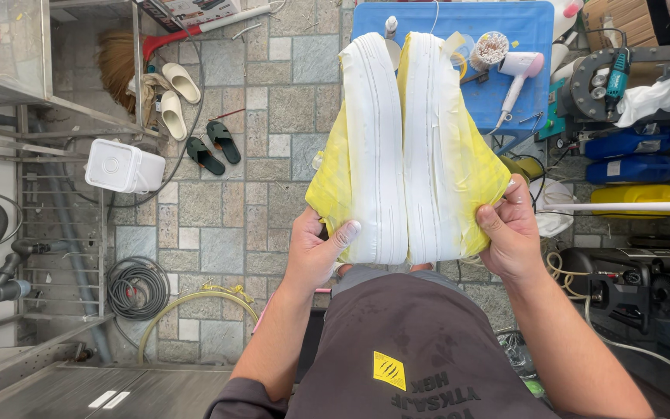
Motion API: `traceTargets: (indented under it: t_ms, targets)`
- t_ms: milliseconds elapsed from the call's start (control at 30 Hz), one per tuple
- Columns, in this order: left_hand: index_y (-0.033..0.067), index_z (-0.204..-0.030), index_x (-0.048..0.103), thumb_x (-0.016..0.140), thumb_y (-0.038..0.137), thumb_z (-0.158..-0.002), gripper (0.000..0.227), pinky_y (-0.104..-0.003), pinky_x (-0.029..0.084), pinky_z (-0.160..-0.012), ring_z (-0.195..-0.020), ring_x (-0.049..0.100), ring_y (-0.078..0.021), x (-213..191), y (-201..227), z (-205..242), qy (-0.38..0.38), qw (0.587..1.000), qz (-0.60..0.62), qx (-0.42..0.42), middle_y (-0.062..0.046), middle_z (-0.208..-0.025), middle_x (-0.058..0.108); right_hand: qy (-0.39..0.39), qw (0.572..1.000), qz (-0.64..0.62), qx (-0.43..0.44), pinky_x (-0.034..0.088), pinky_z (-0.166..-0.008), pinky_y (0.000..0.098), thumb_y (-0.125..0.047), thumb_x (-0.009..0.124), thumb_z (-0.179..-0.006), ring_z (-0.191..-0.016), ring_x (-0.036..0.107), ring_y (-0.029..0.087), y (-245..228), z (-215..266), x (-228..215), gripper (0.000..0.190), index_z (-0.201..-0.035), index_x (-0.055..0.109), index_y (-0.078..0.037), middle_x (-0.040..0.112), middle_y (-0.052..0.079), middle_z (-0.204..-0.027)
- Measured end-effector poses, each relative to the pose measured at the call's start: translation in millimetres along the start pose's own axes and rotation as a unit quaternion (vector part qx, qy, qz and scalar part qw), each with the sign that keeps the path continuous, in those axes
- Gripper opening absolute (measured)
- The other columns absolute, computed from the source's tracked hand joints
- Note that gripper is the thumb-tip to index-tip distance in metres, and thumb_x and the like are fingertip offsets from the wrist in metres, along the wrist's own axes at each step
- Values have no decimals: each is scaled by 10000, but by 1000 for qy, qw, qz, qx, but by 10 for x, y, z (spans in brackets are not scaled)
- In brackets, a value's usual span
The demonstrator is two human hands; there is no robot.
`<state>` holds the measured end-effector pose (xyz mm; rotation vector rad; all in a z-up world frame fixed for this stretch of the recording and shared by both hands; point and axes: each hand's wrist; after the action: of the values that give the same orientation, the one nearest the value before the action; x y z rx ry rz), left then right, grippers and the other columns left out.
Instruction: The person holds a pair of white sneakers with yellow masking tape, then uses a spray gun to apply white paint to the soles and sides of one sneaker. After spraying, the person uses a pink hair dryer to dry the painted sneaker.
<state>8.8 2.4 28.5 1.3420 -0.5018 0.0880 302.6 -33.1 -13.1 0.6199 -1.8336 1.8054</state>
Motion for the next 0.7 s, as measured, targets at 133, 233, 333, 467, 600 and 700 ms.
traceTargets:
  t_ms: [133,233,333,467,600,700]
  targets:
    - [-20,-1316,571,706,89,-982,377,-253,575,-670,-859,690,-98,-75,-9,-36,-9,1000,-5,15,-82,-1092,722,3,1000,26,-4,532,-1047,351,-22,578,-1070,-1219,637,155,55,16,9,281,-1305,439,-87,625,99,-1344]
    - [-24,-1352,588,697,69,-1018,363,-300,552,-936,-1080,672,-134,-180,56,-66,-28,994,-88,65,-83,-1213,711,0,1000,23,-13,524,-1035,334,0,586,-1109,-1198,631,139,117,50,54,234,-1281,448,-80,633,98,-1272]
    - [-9,-1302,635,743,158,-975,383,-322,575,-863,-987,700,-153,-276,146,-168,1,979,-197,55,-100,-1127,752,47,997,57,-21,512,-1024,306,-1,579,-1068,-1180,622,120,147,122,138,247,-1244,433,-92,635,78,-1289]
    - [28,-1260,644,798,370,-787,604,-365,589,-855,-974,773,-252,-273,172,-310,41,917,-396,21,-136,-1079,777,63,973,222,-17,495,-977,271,-1,575,-1031,-1107,628,106,108,293,268,259,-1250,449,-57,663,86,-1213]
    - [33,-1274,620,799,483,-750,714,-434,557,-874,-1030,732,-357,-192,137,-457,63,887,-458,0,-184,-1112,753,46,966,254,-23,504,-921,259,6,595,-1053,-1033,634,86,106,386,397,250,-1238,435,-50,680,91,-1152]
    - [32,-1278,606,810,496,-748,734,-453,553,-873,-1037,723,-371,-121,170,-486,59,886,-460,-12,-192,-1117,746,43,956,288,-17,499,-878,245,17,595,-1034,-997,634,79,94,421,449,263,-1246,449,-37,684,94,-1133]
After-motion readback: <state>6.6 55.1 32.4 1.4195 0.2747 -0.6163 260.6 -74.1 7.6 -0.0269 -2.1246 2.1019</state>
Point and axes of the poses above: each hand's wrist, its own z-axis away from the middle knuckle, its own x-axis out of the palm, y = z × x
